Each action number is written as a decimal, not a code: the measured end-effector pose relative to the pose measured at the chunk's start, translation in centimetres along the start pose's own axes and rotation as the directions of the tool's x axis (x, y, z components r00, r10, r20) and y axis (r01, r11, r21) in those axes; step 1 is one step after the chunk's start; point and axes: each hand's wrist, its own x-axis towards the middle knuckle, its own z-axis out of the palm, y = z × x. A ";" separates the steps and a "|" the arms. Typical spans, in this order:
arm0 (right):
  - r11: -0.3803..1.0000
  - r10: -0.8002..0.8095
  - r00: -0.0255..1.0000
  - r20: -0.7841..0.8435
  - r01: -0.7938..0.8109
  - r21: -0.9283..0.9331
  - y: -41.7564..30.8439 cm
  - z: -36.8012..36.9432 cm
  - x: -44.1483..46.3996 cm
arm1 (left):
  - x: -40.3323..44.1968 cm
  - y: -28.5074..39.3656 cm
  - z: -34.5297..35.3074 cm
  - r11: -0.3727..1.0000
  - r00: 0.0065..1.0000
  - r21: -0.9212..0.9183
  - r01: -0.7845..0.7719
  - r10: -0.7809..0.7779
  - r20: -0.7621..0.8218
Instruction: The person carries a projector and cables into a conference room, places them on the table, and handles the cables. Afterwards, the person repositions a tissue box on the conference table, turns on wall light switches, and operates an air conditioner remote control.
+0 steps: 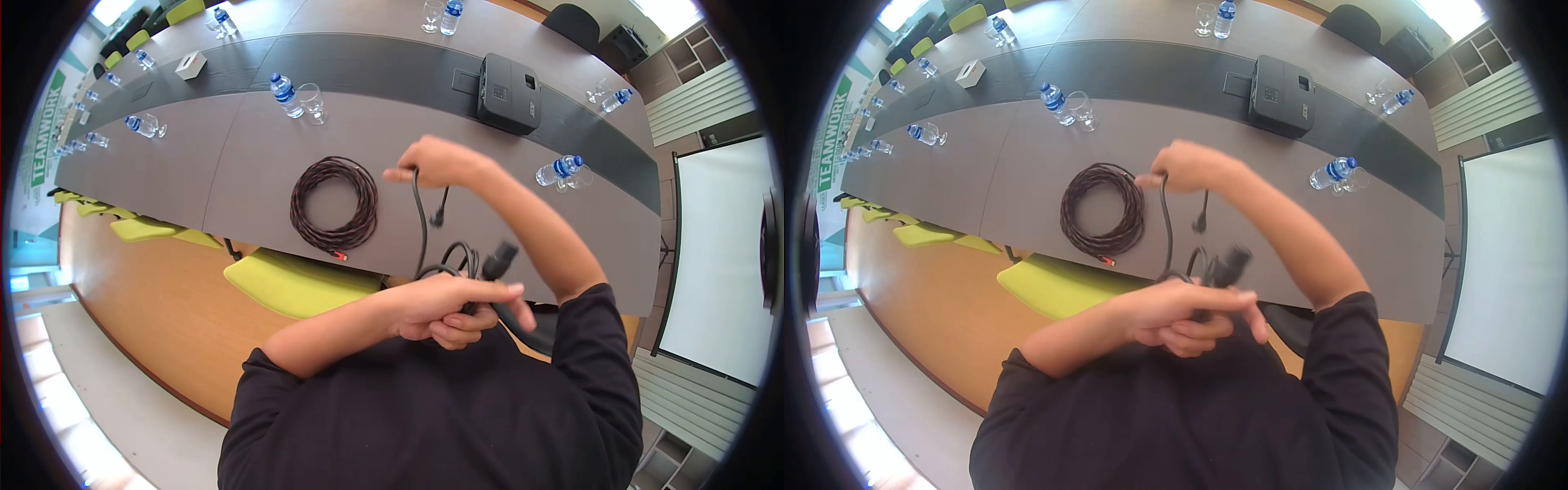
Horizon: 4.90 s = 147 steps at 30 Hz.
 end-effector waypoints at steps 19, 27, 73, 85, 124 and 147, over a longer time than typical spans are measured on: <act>0.842 0.170 0.939 -0.299 0.019 0.538 -6.8 -5.7 -16.1 | -1.2 3.8 -6.7 0.320 0.116 0.236 -0.917 0.783 -0.611; 0.223 0.208 0.967 -0.149 0.102 0.969 -5.5 5.0 -15.2 | -1.1 5.5 -7.3 0.180 0.148 0.147 -0.972 0.967 -0.207; 0.181 0.103 0.986 -0.128 0.108 0.978 7.5 4.9 -15.7 | 6.7 3.6 -11.8 0.921 0.916 0.035 -0.388 0.389 -0.100; 0.556 0.490 0.849 -0.197 -0.130 0.821 23.8 0.5 -10.8 | 20.3 15.1 -21.9 0.803 0.440 0.528 -0.276 0.594 -0.673; 0.637 0.763 0.360 -0.537 -0.274 0.721 54.8 -2.9 4.9 | 36.7 35.4 -41.1 0.344 0.264 0.875 0.340 0.858 -0.440; 0.814 0.340 -0.081 -0.937 -0.474 0.336 39.8 0.0 4.6 | 11.1 16.1 -39.9 0.339 -0.274 0.898 0.281 0.925 -0.263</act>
